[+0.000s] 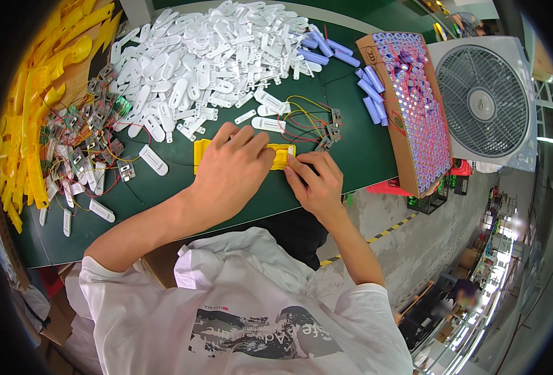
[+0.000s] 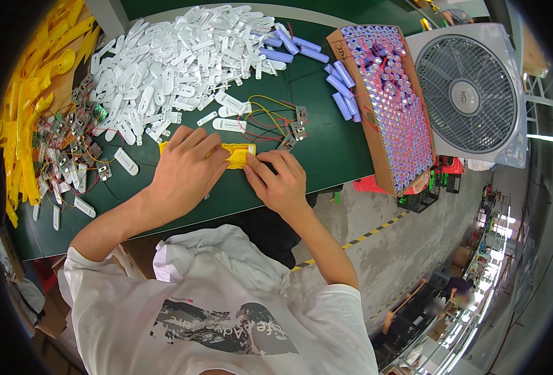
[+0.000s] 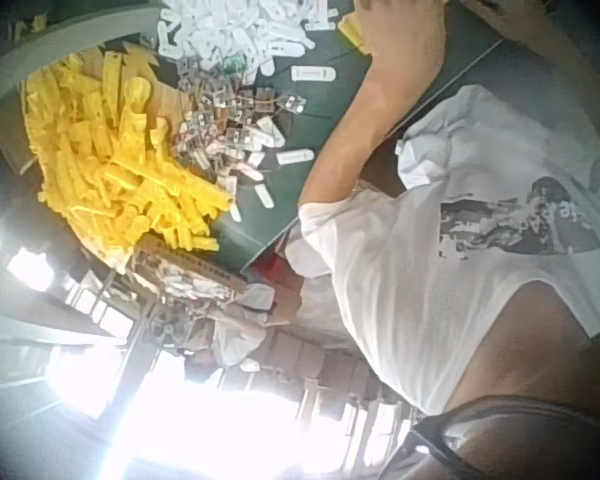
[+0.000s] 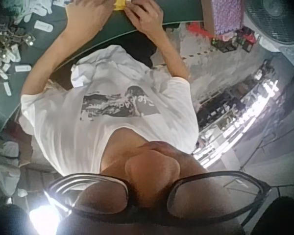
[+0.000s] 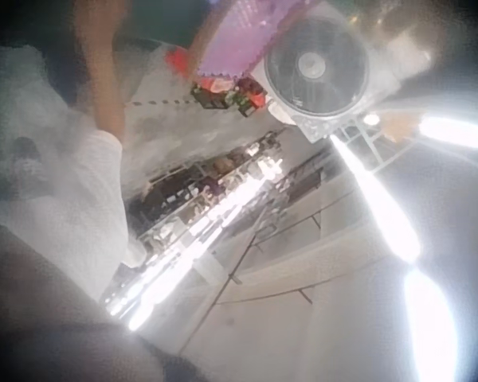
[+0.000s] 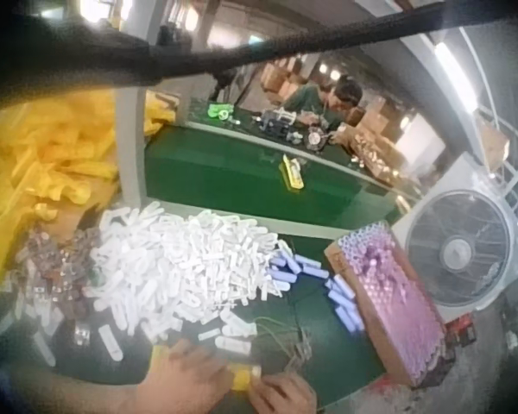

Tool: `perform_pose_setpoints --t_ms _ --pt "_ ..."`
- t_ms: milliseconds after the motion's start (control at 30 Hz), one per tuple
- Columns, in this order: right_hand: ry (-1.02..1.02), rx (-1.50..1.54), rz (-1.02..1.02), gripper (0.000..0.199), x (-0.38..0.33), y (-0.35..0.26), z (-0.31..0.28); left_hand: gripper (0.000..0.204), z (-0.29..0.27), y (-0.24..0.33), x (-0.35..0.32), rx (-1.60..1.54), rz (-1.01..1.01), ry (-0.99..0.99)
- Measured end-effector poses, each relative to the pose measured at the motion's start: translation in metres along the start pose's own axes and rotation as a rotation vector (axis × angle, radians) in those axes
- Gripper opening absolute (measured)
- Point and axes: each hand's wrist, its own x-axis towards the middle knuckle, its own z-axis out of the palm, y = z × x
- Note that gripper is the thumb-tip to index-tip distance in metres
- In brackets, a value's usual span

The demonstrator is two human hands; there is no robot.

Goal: Assembling internal components including PCB, battery, and wires into a yellow flashlight casing.

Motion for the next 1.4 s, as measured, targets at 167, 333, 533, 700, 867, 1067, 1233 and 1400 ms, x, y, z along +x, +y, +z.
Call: perform_pose_setpoints --t_ms 167,333,533,700,867,1067,1233,1400 --pt "0.063 0.0 0.008 0.021 0.003 0.001 0.0 0.007 0.003 -0.003 0.01 -0.084 0.006 0.057" --pt "0.043 -0.07 -0.019 0.018 0.001 0.003 -0.01 0.01 0.009 -0.003 0.008 -0.063 0.064 0.146" --pt "0.083 -0.103 0.011 0.019 -0.006 0.005 -0.011 0.013 0.012 -0.017 -0.004 -0.286 0.031 0.187" --pt "0.067 -0.066 -0.005 0.02 -0.002 0.004 -0.009 0.015 0.023 -0.026 -0.018 -0.525 -0.117 0.317" --pt "0.057 0.021 0.073 0.017 0.021 0.009 -0.024 0.016 0.017 -0.032 -0.019 -0.494 -0.125 0.377" --pt "0.063 -0.502 0.247 0.017 0.071 0.083 -0.069 0.016 0.016 -0.029 -0.021 -0.478 -0.156 0.359" --pt "-0.276 -0.961 0.223 0.022 0.086 0.143 -0.057 0.014 0.02 -0.023 -0.026 -0.48 -0.204 0.377" --pt "-0.259 -0.874 0.133 0.024 0.1 0.128 -0.06 0.015 0.022 -0.026 -0.025 -0.491 -0.219 0.374"
